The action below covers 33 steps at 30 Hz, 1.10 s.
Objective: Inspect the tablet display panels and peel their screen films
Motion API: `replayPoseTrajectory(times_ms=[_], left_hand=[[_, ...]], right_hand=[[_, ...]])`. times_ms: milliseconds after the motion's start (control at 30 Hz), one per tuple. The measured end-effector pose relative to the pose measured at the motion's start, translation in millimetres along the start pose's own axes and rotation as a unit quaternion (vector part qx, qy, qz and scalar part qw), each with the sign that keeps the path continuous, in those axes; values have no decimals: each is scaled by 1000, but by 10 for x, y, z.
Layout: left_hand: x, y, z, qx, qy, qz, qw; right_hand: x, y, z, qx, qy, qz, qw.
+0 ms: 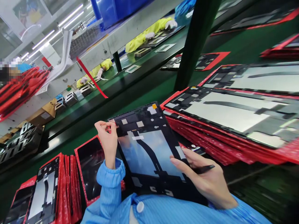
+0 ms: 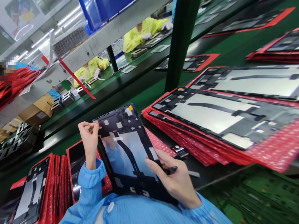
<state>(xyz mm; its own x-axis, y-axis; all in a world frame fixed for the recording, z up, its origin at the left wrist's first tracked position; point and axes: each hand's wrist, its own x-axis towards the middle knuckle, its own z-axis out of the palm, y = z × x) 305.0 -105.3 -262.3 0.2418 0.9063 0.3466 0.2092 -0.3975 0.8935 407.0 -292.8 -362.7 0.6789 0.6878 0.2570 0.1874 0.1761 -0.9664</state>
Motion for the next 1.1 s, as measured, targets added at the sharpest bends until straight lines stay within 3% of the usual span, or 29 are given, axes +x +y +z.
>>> replayPoseTrajectory(times_ms=[167,300,467,667,933,1100], left_hand=[[-1,4,2,-33,-5,-32,999],[2,11,2,-68,13,-66,995],[9,-2,2,-107,34,-112,987],[28,4,20,-142,48,-154,977],[-1,10,18,-195,62,-192,960],[-17,11,-2,-206,51,-201,956]], right_hand=[[-13,8,-25,-40,-10,-39,998],[-38,-22,23,-49,30,-61,996],[-34,14,-10,-94,-2,-175,980],[1,-44,-12,-155,29,-254,954],[13,-140,10,-224,53,-294,927],[-50,-22,-51,-251,74,-279,924]])
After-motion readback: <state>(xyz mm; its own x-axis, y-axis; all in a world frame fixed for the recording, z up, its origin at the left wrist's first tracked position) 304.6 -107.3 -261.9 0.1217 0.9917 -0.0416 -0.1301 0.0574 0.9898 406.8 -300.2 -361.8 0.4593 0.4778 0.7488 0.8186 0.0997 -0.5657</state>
